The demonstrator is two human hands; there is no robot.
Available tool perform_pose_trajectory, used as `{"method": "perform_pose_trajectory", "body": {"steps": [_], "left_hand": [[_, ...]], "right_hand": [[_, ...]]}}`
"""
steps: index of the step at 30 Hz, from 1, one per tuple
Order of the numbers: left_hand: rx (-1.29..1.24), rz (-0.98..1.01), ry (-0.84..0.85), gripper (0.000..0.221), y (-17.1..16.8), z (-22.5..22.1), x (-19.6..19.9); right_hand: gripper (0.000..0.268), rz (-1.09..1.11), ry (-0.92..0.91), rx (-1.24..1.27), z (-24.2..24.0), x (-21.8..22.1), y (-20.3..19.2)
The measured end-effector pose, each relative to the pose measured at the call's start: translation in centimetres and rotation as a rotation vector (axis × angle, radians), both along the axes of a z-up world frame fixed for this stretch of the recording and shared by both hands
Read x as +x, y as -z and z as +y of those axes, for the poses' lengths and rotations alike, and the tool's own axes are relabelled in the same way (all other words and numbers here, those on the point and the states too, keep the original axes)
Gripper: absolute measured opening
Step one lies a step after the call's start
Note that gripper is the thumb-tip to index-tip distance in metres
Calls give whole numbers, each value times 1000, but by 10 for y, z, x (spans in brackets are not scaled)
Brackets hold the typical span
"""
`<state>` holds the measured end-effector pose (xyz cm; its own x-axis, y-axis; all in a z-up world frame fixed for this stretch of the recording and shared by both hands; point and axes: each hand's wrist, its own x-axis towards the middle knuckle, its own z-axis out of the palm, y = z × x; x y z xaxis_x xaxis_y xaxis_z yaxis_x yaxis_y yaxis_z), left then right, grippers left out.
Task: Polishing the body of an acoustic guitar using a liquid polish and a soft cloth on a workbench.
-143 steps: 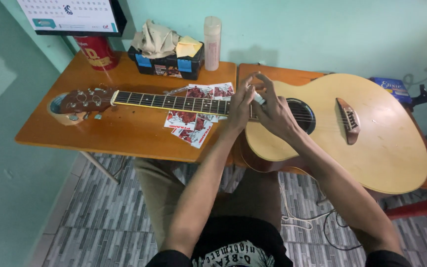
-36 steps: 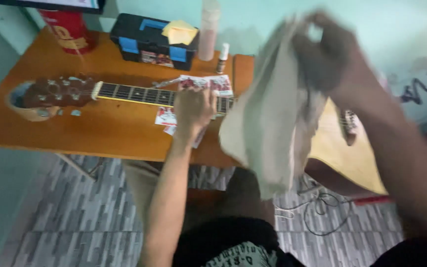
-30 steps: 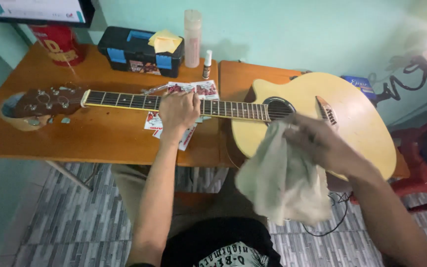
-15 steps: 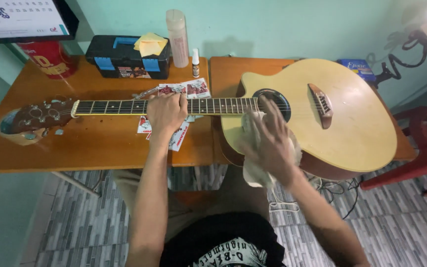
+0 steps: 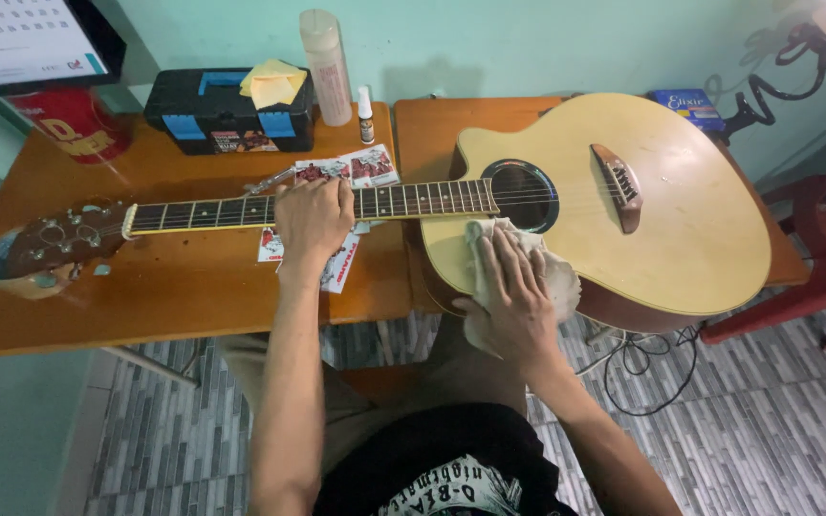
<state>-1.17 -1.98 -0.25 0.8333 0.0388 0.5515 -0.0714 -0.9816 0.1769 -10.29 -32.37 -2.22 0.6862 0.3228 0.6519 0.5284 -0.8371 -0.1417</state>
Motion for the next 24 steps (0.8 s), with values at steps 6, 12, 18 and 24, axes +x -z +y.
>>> {"method": "perform_pose_trajectory", "body": {"steps": [6,12,18,24], "left_hand": [[23,274,124,58,-18,-42,14],[1,354,172,61,-29,-61,18],[10,244,180,57,-22,-61,19],[114,56,165,51,-20,-70,17]], "right_hand": [[67,212,-108,-121,-26,-9,-39],[62,231,-68,-112,-35,4,-27],[53,-113,-20,-11,2,8,-25],[61,-144,-92,-31,53,19,-19]]}}
